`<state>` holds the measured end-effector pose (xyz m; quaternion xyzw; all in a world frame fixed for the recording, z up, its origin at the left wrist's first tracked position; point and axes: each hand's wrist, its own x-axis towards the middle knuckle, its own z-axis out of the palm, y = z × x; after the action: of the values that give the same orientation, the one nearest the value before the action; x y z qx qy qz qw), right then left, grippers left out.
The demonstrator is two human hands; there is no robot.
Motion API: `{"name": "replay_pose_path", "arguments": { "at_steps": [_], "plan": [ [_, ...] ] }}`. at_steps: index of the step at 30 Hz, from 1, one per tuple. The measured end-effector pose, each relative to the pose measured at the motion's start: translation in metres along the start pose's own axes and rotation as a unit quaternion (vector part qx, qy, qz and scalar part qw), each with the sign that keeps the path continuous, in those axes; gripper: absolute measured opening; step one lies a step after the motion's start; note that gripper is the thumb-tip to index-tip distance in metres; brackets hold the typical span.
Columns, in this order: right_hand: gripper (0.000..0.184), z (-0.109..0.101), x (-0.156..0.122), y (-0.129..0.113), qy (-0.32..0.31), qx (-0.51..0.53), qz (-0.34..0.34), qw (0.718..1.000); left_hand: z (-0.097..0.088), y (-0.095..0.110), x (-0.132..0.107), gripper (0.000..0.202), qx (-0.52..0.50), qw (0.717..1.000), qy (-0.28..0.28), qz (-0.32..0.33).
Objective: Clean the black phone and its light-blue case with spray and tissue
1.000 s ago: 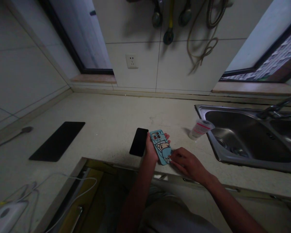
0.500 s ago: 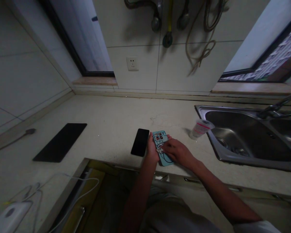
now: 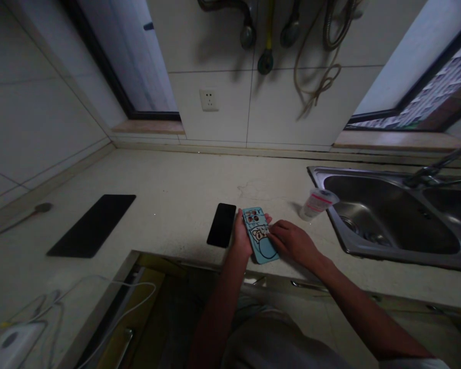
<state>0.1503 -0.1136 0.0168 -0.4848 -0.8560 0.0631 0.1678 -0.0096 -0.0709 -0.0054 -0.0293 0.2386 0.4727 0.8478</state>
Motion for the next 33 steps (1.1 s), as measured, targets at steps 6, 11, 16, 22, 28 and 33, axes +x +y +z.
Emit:
{"name": "replay_pose_path", "arguments": {
  "at_steps": [6,11,16,22,28,33],
  "plan": [
    [0.023,-0.005,-0.009,-0.022,-0.03,-0.006,-0.054,0.998,-0.004,0.0,0.002,0.066,0.009,1.0,0.008,0.012],
    [0.02,-0.002,0.003,-0.031,-0.035,0.016,-0.106,0.994,-0.006,0.0,0.005,0.068,0.023,0.999,0.013,0.022],
    [0.023,0.004,0.031,-0.017,0.024,0.011,-0.129,0.991,0.001,-0.001,0.003,0.056,0.019,0.999,0.027,0.017],
    [0.029,-0.001,0.054,0.015,0.058,-0.001,-0.047,0.997,0.006,-0.003,0.0,0.045,0.006,0.997,0.046,0.054],
    [0.026,-0.007,0.046,0.03,0.004,-0.015,-0.015,1.0,0.006,-0.004,-0.001,0.043,0.023,0.999,0.026,0.026],
    [0.025,-0.006,0.035,0.021,-0.046,-0.005,-0.05,0.998,0.006,-0.003,0.001,0.046,0.018,0.999,0.02,0.035]
  ]
}}
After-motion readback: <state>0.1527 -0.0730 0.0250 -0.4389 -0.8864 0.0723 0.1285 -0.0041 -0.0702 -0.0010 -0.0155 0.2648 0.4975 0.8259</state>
